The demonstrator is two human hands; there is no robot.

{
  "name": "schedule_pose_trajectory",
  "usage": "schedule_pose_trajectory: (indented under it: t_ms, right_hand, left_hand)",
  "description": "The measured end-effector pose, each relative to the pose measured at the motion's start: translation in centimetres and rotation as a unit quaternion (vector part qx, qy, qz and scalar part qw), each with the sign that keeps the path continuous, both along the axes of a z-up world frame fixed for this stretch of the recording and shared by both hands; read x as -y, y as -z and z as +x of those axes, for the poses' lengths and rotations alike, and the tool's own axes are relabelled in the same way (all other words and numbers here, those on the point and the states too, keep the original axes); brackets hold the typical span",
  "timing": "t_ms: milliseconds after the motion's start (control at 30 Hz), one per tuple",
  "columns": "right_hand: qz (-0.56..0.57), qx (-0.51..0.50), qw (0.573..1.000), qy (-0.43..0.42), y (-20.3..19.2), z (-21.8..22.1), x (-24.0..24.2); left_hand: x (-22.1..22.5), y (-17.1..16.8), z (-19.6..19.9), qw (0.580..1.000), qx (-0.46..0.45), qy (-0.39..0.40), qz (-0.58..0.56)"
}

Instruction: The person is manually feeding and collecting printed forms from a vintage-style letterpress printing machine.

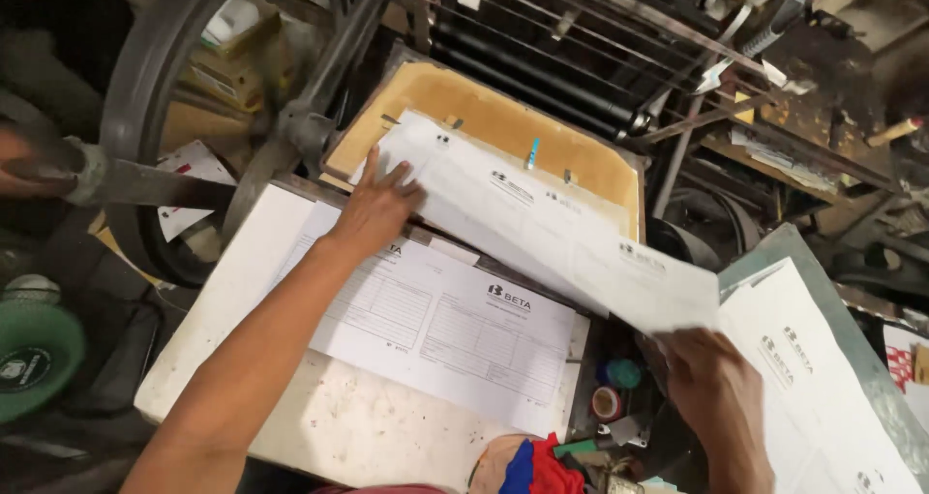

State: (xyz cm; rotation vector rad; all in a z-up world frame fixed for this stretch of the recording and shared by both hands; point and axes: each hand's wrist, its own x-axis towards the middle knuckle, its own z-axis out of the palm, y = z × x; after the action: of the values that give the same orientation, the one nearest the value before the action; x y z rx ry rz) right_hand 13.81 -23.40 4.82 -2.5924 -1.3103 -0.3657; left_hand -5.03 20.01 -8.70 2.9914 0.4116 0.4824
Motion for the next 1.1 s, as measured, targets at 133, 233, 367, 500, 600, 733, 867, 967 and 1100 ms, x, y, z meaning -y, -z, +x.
schedule_pose_trajectory:
  t_ms: [133, 233, 367, 500, 600, 733, 867, 967, 1100]
  right_hand:
    - [-0.020, -0.028, 0.998, -0.055, 1.6, 4.3, -7.5]
    - [-0.091, -0.037, 0.993, -0.067, 4.6, 8.1, -11.6]
    - [-0.134, -0.084, 0.983, -0.090, 5.4, 9.6, -16.1]
    - [-0.110, -0.113, 0.976, -0.151, 3.1, 6.6, -17.0]
    - [-0.057, -0.099, 0.982, -0.154, 0.2, 3.2, -13.2]
    - [0.034, -0.267, 0.963, 0.010, -1.5, -1.8, -5.1]
    - [-0.005, 0.129, 0.984, 0.124, 0.0, -5.2, 2.5]
    - [-0.030, 0.190, 0.969, 0.152, 1.2, -7.3, 6.5]
    - [0.119, 0.036, 0.971, 0.205, 3.7, -8.4, 11.3]
  left_hand:
    - [2.3, 0.1, -7.7, 0.993, 0.109, 0.018, -0.037]
    - [5.0, -0.1, -14.2, 0.991, 0.127, 0.006, -0.029]
    - [8.8, -0.9, -19.6, 0.990, 0.098, -0.076, -0.062]
    - [8.9, -2.4, -20.8, 0.978, 0.101, -0.182, -0.008]
    - [8.4, -4.1, -21.1, 0.963, 0.039, -0.207, -0.169]
    - [9.3, -2.2, -21.0, 0.961, 0.031, -0.200, -0.187]
    - [9.9, -1.9, -21.2, 0.966, 0.060, -0.188, -0.167]
    - [10.0, -1.5, -21.1, 0.969, 0.079, -0.173, -0.160]
    - [9.6, -3.8, -20.1, 0.983, 0.015, -0.173, -0.056]
